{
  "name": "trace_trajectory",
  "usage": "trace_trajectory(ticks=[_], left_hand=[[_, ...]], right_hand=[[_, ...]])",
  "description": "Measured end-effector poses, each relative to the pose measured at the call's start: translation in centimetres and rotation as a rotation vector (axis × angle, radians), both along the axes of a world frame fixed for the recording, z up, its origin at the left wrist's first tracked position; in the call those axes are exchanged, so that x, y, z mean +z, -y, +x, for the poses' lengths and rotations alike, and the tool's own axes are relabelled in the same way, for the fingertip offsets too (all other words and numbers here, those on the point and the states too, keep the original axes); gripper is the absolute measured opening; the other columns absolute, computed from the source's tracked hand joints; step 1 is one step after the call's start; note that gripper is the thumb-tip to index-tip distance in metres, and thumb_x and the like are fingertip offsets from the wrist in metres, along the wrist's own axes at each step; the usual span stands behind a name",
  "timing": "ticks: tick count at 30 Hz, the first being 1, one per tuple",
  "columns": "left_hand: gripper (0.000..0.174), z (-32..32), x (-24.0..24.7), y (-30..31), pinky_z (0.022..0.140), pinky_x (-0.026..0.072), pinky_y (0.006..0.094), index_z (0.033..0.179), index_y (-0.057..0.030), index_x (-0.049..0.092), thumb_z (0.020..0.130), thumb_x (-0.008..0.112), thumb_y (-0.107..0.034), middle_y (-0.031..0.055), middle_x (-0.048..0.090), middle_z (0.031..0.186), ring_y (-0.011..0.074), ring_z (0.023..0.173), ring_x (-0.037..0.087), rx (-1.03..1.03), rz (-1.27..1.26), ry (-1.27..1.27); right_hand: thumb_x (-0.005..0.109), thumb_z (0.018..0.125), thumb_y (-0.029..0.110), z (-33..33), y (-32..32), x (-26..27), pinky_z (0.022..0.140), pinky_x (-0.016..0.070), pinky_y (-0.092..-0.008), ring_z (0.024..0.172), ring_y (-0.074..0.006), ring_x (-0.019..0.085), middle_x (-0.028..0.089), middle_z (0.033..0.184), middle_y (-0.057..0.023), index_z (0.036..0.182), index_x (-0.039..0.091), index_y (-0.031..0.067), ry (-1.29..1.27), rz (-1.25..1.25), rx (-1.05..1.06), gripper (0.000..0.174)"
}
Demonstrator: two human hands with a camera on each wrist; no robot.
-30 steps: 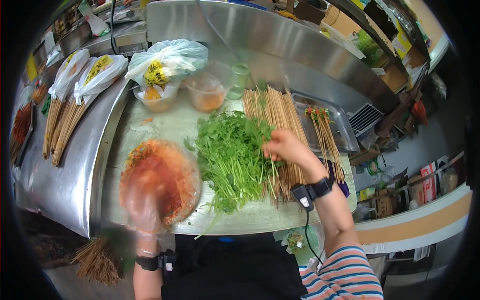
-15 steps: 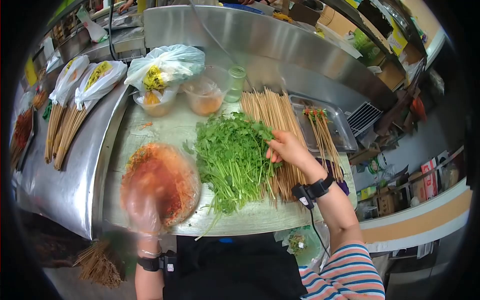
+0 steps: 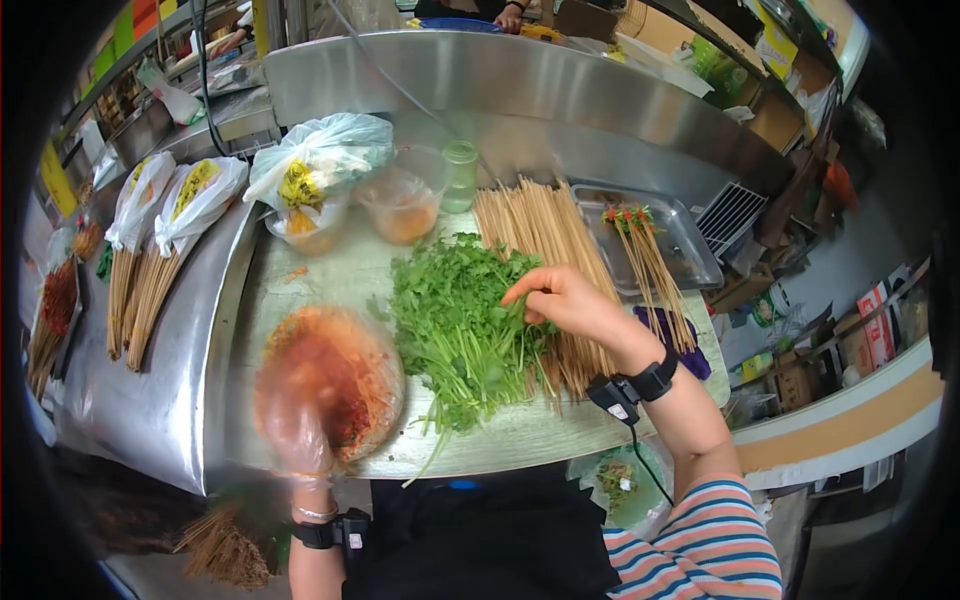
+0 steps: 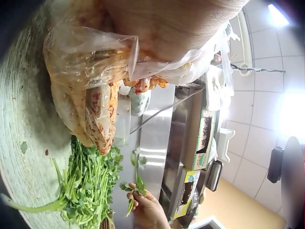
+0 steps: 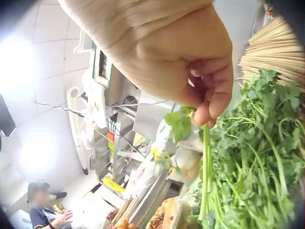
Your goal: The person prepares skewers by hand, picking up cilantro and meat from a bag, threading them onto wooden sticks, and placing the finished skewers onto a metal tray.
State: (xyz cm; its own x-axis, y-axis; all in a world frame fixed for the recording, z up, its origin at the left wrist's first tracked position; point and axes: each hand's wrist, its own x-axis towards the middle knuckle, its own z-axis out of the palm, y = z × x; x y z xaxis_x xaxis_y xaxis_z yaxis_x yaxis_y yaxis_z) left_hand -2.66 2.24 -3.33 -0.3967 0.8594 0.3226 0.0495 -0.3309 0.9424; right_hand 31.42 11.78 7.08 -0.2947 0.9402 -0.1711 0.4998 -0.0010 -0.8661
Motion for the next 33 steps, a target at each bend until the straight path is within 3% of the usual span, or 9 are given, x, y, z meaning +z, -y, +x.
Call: trace_trajectory(ticks=[5,6,11,13,16,19,24,27,33], left_hand=[[0.023,0.6,0.8,0.2,0.082,0.0496,0.0284,0.106,0.0051,0.060,0.085,0.050,0.003,0.0092,0.063,0.106,0.0158,0.095,0.060,-0.077,-0.020,0.108],[0.027,-0.1,1.6,0.2,0.091,0.0487,0.0327,0.114,-0.0001,0.058,0.088,0.055,-0.001,0.0115,0.058,0.118,0.0219,0.105,0.058,-0.186,-0.055,-0.055],[0.012,4.3,7.7,1.2,0.070,0.0496,0.0281,0.089,0.0034,0.067,0.077,0.063,0.001,0.0084,0.064,0.081,0.0156,0.078,0.062,-0.250,0.005,-0.485],[0.014,5.9,7.6,1.5,0.064,0.0496,0.0282,0.088,0.0025,0.067,0.075,0.067,-0.005,0.0058,0.063,0.074,0.0150,0.066,0.060,-0.498,-0.195,-0.082],[0.015,5.9,6.6,1.4,0.065,0.0513,0.0248,0.096,0.0038,0.063,0.081,0.062,0.000,0.0034,0.063,0.083,0.0115,0.072,0.062,-0.604,-0.320,-0.427],[0.014,6.6,6.1,2.0,0.060,0.0478,0.0261,0.089,0.0009,0.066,0.076,0.061,-0.001,0.0020,0.062,0.069,0.0107,0.062,0.056,-0.494,-0.270,-0.151],[0.026,5.3,5.2,1.9,0.059,0.0510,0.0255,0.107,0.0046,0.059,0.084,0.063,-0.006,0.0096,0.064,0.084,0.0152,0.066,0.062,-0.507,-0.281,0.602],[0.025,4.8,4.9,1.8,0.059,0.0505,0.0258,0.106,0.0041,0.059,0.084,0.064,-0.006,0.0091,0.064,0.085,0.0150,0.065,0.061,-0.546,-0.249,0.600],[0.021,3.9,4.4,1.6,0.063,0.0508,0.0272,0.104,0.0019,0.058,0.085,0.063,-0.004,0.0088,0.063,0.092,0.0157,0.074,0.061,-0.348,-0.191,0.607]], right_hand=[[0.061,0.081,0.007,-1.9,1.6,2.9,0.075,0.0487,-0.0301,0.083,-0.0216,0.063,0.066,0.088,-0.0114,0.092,0.068,-0.0009,0.075,0.248,0.269,0.015],[0.063,0.081,0.007,-2.5,1.8,3.0,0.074,0.0488,-0.0302,0.082,-0.0216,0.063,0.066,0.087,-0.0115,0.092,0.068,-0.0007,0.049,0.286,0.303,0.014],[0.069,0.078,0.009,-6.4,3.7,3.6,0.069,0.0498,-0.0323,0.076,-0.0233,0.064,0.066,0.082,-0.0126,0.091,0.067,0.0024,-0.036,0.394,0.373,0.015],[0.070,0.076,0.009,-8.1,4.4,3.8,0.067,0.0499,-0.0331,0.076,-0.0260,0.064,0.066,0.082,-0.0134,0.089,0.065,0.0033,-0.039,0.400,0.399,0.015],[0.070,0.076,0.009,-9.7,5.0,2.7,0.068,0.0502,-0.0343,0.075,-0.0290,0.063,0.065,0.082,-0.0134,0.088,0.063,0.0030,-0.139,0.495,0.429,0.016],[0.069,0.077,0.009,-10.3,5.3,2.0,0.068,0.0504,-0.0331,0.076,-0.0268,0.064,0.066,0.084,-0.0127,0.089,0.064,0.0027,-0.218,0.492,0.380,0.015],[0.071,0.076,0.007,-10.9,6.0,-1.7,0.069,0.0507,-0.0297,0.076,-0.0198,0.065,0.066,0.084,-0.0083,0.087,0.065,0.0026,-0.403,0.554,0.205,0.013],[0.069,0.079,0.008,-11.5,6.1,-2.6,0.071,0.0504,-0.0286,0.078,-0.0176,0.063,0.067,0.082,-0.0068,0.086,0.065,0.0027,-0.360,0.703,0.235,0.010],[0.068,0.081,0.009,-9.7,3.8,-4.1,0.074,0.0483,-0.0253,0.086,-0.0121,0.056,0.052,0.104,-0.0052,0.114,0.059,0.0033,-0.547,0.240,0.169,0.034]])
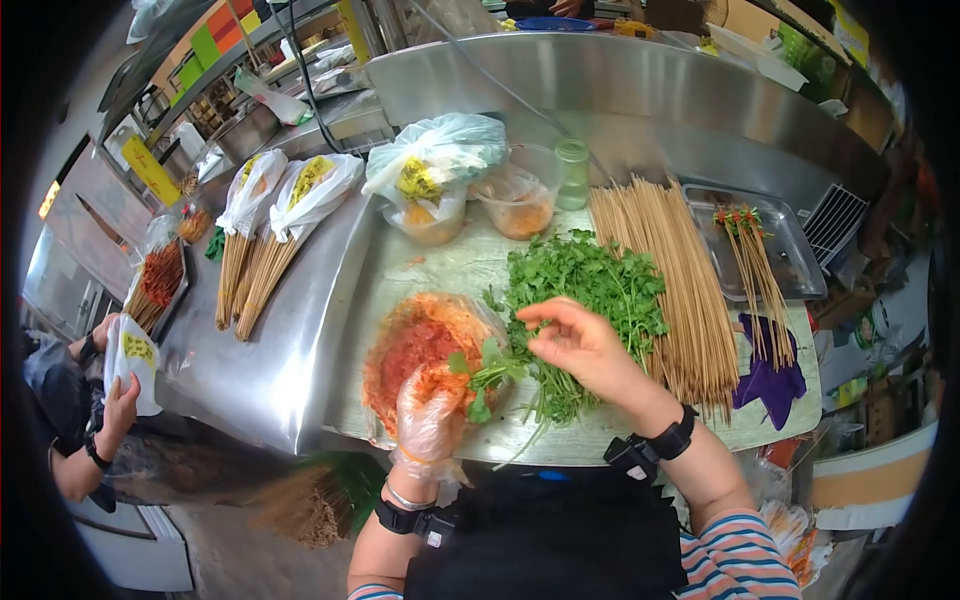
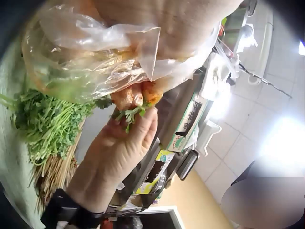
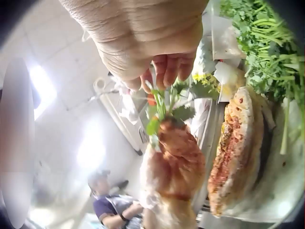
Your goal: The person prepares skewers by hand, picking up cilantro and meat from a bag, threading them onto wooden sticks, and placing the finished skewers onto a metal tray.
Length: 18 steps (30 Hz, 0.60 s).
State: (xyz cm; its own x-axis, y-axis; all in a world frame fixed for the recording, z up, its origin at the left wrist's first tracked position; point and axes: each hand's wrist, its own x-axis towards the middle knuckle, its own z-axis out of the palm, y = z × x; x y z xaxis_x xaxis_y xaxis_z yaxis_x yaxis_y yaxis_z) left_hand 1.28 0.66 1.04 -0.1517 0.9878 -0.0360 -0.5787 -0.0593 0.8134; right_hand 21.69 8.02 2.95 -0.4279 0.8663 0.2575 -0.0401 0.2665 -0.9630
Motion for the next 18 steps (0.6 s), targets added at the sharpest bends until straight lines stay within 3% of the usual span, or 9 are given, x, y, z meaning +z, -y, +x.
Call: trace_trajectory(ticks=[2,4,6,7,10,11,14,16,18], left_hand=[[0.021,0.1,0.7,0.2,0.066,0.0511,0.0271,0.105,0.0012,0.058,0.085,0.062,-0.003,0.0084,0.062,0.096,0.0158,0.081,0.061,-0.084,0.001,0.154],[0.022,0.3,0.7,0.1,0.067,0.0514,0.0270,0.105,0.0007,0.058,0.085,0.063,-0.004,0.0080,0.062,0.099,0.0158,0.084,0.061,-0.164,-0.056,0.265],[0.021,0.4,-0.5,-0.2,0.066,0.0514,0.0265,0.105,0.0004,0.058,0.085,0.063,-0.004,0.0079,0.063,0.098,0.0156,0.082,0.061,-0.117,-0.066,0.185],[0.021,0.4,-1.0,-0.1,0.066,0.0514,0.0263,0.105,0.0002,0.058,0.085,0.063,-0.005,0.0079,0.063,0.097,0.0154,0.081,0.061,-0.089,-0.075,0.144],[0.020,-0.2,-1.2,0.6,0.064,0.0516,0.0265,0.103,0.0004,0.059,0.084,0.063,-0.006,0.0081,0.064,0.094,0.0144,0.076,0.061,-0.047,-0.003,-0.231],[0.019,-0.2,-1.2,0.9,0.065,0.0520,0.0271,0.101,0.0011,0.059,0.084,0.063,-0.006,0.0082,0.064,0.090,0.0140,0.073,0.061,-0.050,0.013,-0.256],[0.018,-0.4,-1.6,2.1,0.066,0.0524,0.0280,0.100,0.0013,0.058,0.084,0.063,-0.005,0.0084,0.064,0.090,0.0145,0.075,0.062,-0.161,-0.018,-0.246],[0.020,-1.1,-2.1,3.0,0.071,0.0527,0.0301,0.102,0.0032,0.058,0.085,0.063,-0.005,0.0105,0.064,0.094,0.0179,0.080,0.063,-0.282,-0.029,-0.326],[0.025,-2.3,-0.4,3.8,0.076,0.0527,0.0309,0.108,0.0053,0.058,0.085,0.061,-0.003,0.0117,0.064,0.098,0.0181,0.086,0.064,-0.394,0.063,-0.701]], right_hand=[[0.068,0.082,0.009,0.1,0.2,-0.6,0.075,0.0487,-0.0253,0.086,-0.0121,0.056,0.053,0.101,-0.0053,0.117,0.058,0.0039,0.213,-0.068,0.096,0.037],[0.071,0.081,0.010,-0.9,1.1,-1.2,0.078,0.0496,-0.0253,0.089,-0.0118,0.057,0.053,0.112,-0.0070,0.120,0.055,0.0009,0.054,-0.267,0.209,0.043],[0.072,0.081,0.009,-2.2,1.9,-1.5,0.080,0.0500,-0.0252,0.091,-0.0120,0.059,0.055,0.115,-0.0079,0.121,0.053,-0.0011,-0.240,-0.491,0.278,0.045],[0.072,0.081,0.008,-2.5,2.1,-0.3,0.079,0.0511,-0.0246,0.089,-0.0126,0.062,0.061,0.108,-0.0085,0.116,0.056,-0.0033,-0.344,-0.486,0.289,0.040],[0.070,0.082,0.006,-2.3,1.8,-1.1,0.075,0.0522,-0.0237,0.081,-0.0120,0.063,0.066,0.092,-0.0056,0.107,0.061,-0.0025,-0.458,-0.676,0.273,0.028],[0.070,0.082,0.005,-2.4,1.9,-1.1,0.071,0.0527,-0.0230,0.078,-0.0108,0.064,0.066,0.089,-0.0059,0.099,0.063,-0.0024,-0.400,-0.671,0.243,0.020],[0.070,0.081,0.004,-1.5,2.7,-0.5,0.068,0.0522,-0.0221,0.079,-0.0100,0.063,0.066,0.088,-0.0049,0.096,0.065,-0.0015,-0.063,-0.470,0.174,0.017],[0.071,0.079,0.003,-1.1,3.3,-1.7,0.063,0.0495,-0.0197,0.076,-0.0084,0.061,0.065,0.086,-0.0031,0.089,0.066,-0.0005,0.021,-0.303,0.176,0.011],[0.071,0.079,0.002,-0.1,3.9,-1.4,0.062,0.0480,-0.0185,0.075,-0.0077,0.060,0.065,0.086,-0.0030,0.086,0.067,-0.0005,0.123,-0.217,0.190,0.008]])
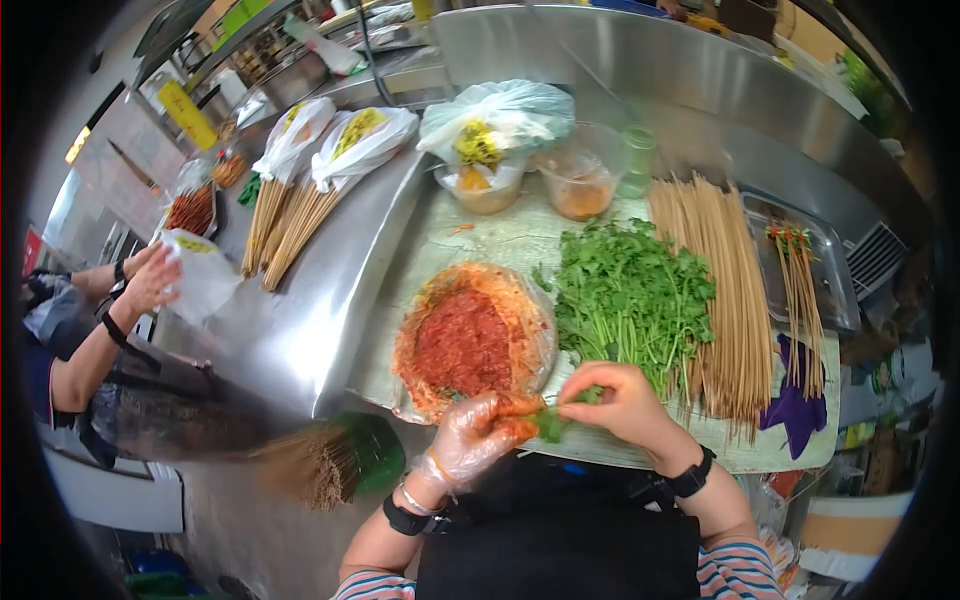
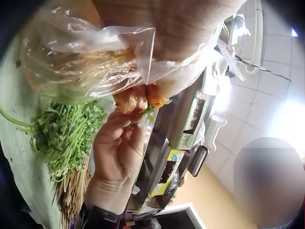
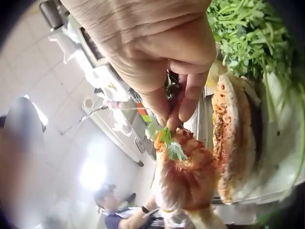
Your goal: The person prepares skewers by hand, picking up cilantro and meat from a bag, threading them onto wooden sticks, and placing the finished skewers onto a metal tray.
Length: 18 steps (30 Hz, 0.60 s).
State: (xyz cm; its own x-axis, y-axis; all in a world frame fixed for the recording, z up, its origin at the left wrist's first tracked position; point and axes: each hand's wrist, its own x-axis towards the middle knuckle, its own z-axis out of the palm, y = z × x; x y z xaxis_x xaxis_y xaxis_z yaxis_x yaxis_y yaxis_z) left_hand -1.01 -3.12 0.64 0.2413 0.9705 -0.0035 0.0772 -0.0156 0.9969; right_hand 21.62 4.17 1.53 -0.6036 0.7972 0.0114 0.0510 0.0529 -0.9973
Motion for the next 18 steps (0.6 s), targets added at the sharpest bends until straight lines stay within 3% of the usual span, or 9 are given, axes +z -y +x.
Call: trace_trajectory(ticks=[1,4,6,8,9,12,15,18], left_hand=[[0.019,-0.6,-0.5,0.3,0.073,0.0502,0.0274,0.101,0.0026,0.065,0.082,0.062,0.000,0.0092,0.067,0.096,0.0145,0.083,0.063,0.075,0.054,-0.023],[0.017,-4.2,0.3,-0.4,0.073,0.0515,0.0286,0.096,0.0026,0.068,0.080,0.063,0.001,0.0122,0.069,0.094,0.0177,0.081,0.065,0.233,0.072,-0.214],[0.018,-6.3,-0.1,-1.5,0.072,0.0521,0.0287,0.095,0.0014,0.069,0.078,0.065,0.001,0.0123,0.070,0.090,0.0177,0.081,0.066,0.453,0.074,-0.286],[0.020,-8.1,-0.2,-3.4,0.069,0.0520,0.0285,0.096,0.0002,0.069,0.076,0.066,0.002,0.0130,0.069,0.088,0.0179,0.078,0.066,0.507,0.250,-0.536],[0.020,-8.5,0.1,-4.3,0.066,0.0518,0.0296,0.094,-0.0033,0.070,0.075,0.067,-0.001,0.0146,0.068,0.086,0.0230,0.075,0.066,0.523,0.285,-0.632],[0.014,-8.9,0.4,-7.8,0.065,0.0512,0.0340,0.087,-0.0053,0.070,0.073,0.069,-0.007,0.0154,0.065,0.080,0.0301,0.072,0.063,0.446,0.419,-0.980],[0.013,-7.2,0.1,-11.0,0.066,0.0499,0.0353,0.080,-0.0045,0.067,0.072,0.072,-0.013,0.0158,0.062,0.077,0.0319,0.074,0.061,0.348,0.505,-0.892],[0.018,-4.9,0.3,-12.9,0.067,0.0490,0.0402,0.075,-0.0042,0.062,0.070,0.072,-0.019,0.0157,0.061,0.075,0.0314,0.076,0.061,0.171,0.554,-1.292]], right_hand=[[0.071,0.078,0.001,0.5,0.1,-0.6,0.062,0.0477,-0.0185,0.076,-0.0079,0.060,0.065,0.087,-0.0034,0.085,0.067,-0.0006,-0.011,-0.042,-0.009,0.008],[0.071,0.077,-0.001,1.7,0.7,-2.4,0.064,0.0476,-0.0191,0.077,-0.0087,0.060,0.064,0.088,-0.0048,0.084,0.066,-0.0009,-0.058,-0.161,-0.073,0.008],[0.071,0.077,-0.003,2.1,1.0,-3.0,0.066,0.0483,-0.0200,0.079,-0.0096,0.060,0.064,0.088,-0.0057,0.084,0.066,-0.0010,-0.106,-0.222,-0.135,0.009],[0.070,0.077,-0.004,2.1,1.2,-3.2,0.068,0.0489,-0.0209,0.079,-0.0105,0.060,0.064,0.088,-0.0063,0.085,0.065,-0.0009,-0.140,-0.280,-0.164,0.010],[0.070,0.077,-0.005,2.1,1.3,-3.3,0.069,0.0491,-0.0213,0.079,-0.0109,0.060,0.064,0.088,-0.0065,0.085,0.065,-0.0009,-0.155,-0.309,-0.180,0.010],[0.069,0.077,-0.005,2.1,1.4,-4.4,0.070,0.0497,-0.0217,0.079,-0.0110,0.061,0.064,0.088,-0.0069,0.087,0.064,-0.0008,-0.187,-0.288,-0.193,0.011],[0.070,0.077,-0.005,2.2,1.4,-4.6,0.069,0.0496,-0.0215,0.079,-0.0110,0.061,0.064,0.088,-0.0064,0.086,0.064,-0.0008,-0.182,-0.315,-0.211,0.012],[0.069,0.077,-0.005,2.5,1.3,-4.7,0.069,0.0492,-0.0211,0.079,-0.0106,0.060,0.063,0.088,-0.0058,0.087,0.064,-0.0007,-0.189,-0.314,-0.222,0.012]])
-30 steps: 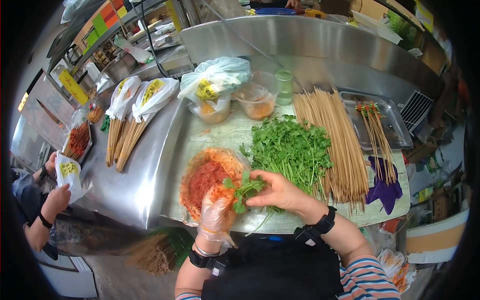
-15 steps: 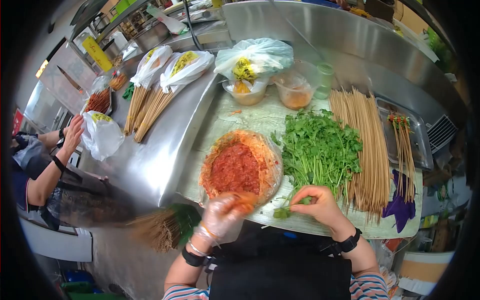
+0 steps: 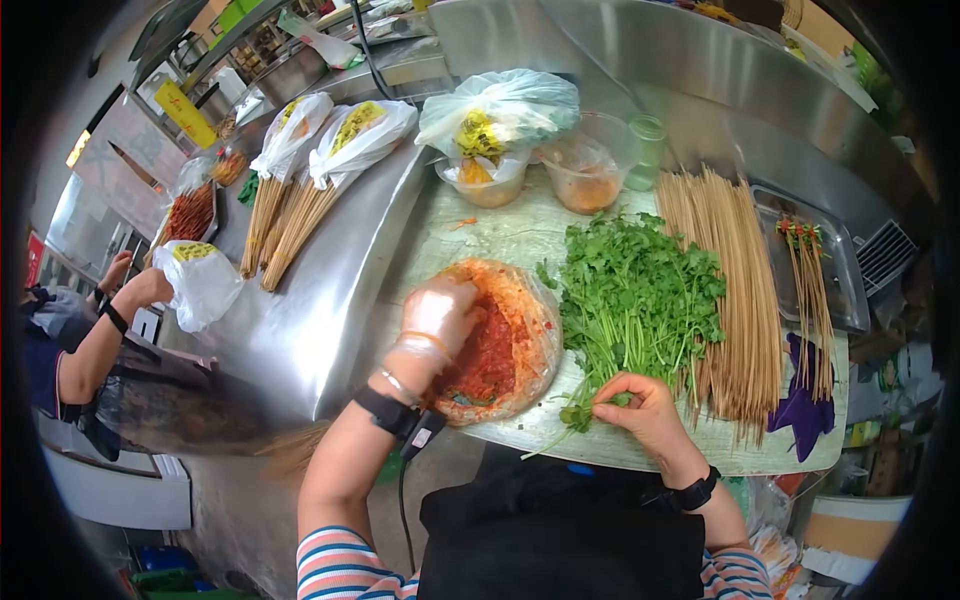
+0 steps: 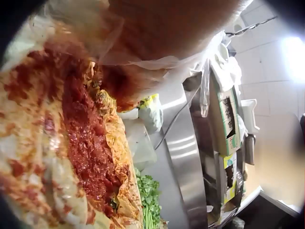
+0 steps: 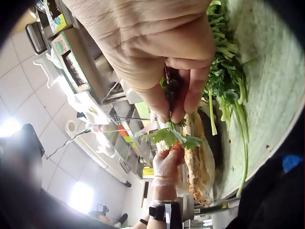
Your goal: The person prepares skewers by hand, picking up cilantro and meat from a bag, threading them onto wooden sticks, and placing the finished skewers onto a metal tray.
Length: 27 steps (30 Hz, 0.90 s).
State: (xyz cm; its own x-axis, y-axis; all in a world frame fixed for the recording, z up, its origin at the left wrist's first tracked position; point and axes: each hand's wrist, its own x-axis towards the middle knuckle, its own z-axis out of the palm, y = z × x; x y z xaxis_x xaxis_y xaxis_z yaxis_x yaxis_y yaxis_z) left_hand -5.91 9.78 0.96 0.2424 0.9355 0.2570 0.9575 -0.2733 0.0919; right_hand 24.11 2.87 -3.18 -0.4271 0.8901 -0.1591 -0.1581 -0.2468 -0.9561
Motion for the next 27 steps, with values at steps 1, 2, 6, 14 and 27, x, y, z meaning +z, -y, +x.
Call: trace_trajectory(ticks=[1,2,6,14,27], left_hand=[[0.018,0.0,-1.3,-0.9,0.066,0.0478,0.0439,0.073,-0.0046,0.060,0.070,0.069,-0.020,0.0148,0.059,0.072,0.0329,0.075,0.060,-0.060,0.037,-0.113],[0.018,0.4,-1.8,-1.2,0.066,0.0480,0.0440,0.074,-0.0049,0.060,0.070,0.069,-0.020,0.0147,0.059,0.073,0.0332,0.075,0.060,-0.052,0.049,-0.175],[0.017,0.9,-2.0,-1.6,0.067,0.0489,0.0430,0.075,-0.0059,0.062,0.070,0.068,-0.021,0.0144,0.060,0.075,0.0336,0.075,0.060,0.000,0.028,-0.202],[0.013,-3.8,0.5,1.7,0.045,0.0408,0.0251,0.087,-0.0002,0.066,0.081,0.059,-0.010,0.0087,0.063,0.069,0.0103,0.050,0.050,0.428,-0.766,1.001],[0.028,-2.3,0.0,7.7,0.064,0.0546,0.0285,0.113,0.0059,0.056,0.094,0.053,-0.015,0.0150,0.066,0.091,0.0204,0.071,0.066,0.130,-0.683,1.821]], right_hand=[[0.069,0.078,-0.005,0.1,0.0,0.1,0.069,0.0491,-0.0209,0.079,-0.0104,0.060,0.063,0.088,-0.0056,0.087,0.064,-0.0006,-0.006,0.000,-0.004,0.012],[0.069,0.078,-0.005,0.2,0.0,0.2,0.069,0.0489,-0.0207,0.079,-0.0102,0.060,0.063,0.088,-0.0053,0.087,0.064,-0.0005,-0.012,0.000,-0.009,0.012],[0.070,0.076,-0.005,0.7,0.2,0.4,0.068,0.0500,-0.0207,0.077,-0.0112,0.061,0.062,0.086,-0.0061,0.084,0.062,-0.0006,0.001,0.005,-0.025,0.012],[0.069,0.079,-0.004,1.3,0.5,1.0,0.069,0.0495,-0.0202,0.078,-0.0091,0.060,0.063,0.087,-0.0043,0.088,0.063,-0.0004,-0.012,-0.013,-0.021,0.012],[0.069,0.079,-0.003,0.5,0.8,1.1,0.070,0.0509,-0.0209,0.078,-0.0090,0.061,0.065,0.087,-0.0060,0.090,0.063,-0.0010,-0.023,-0.015,0.017,0.012]])
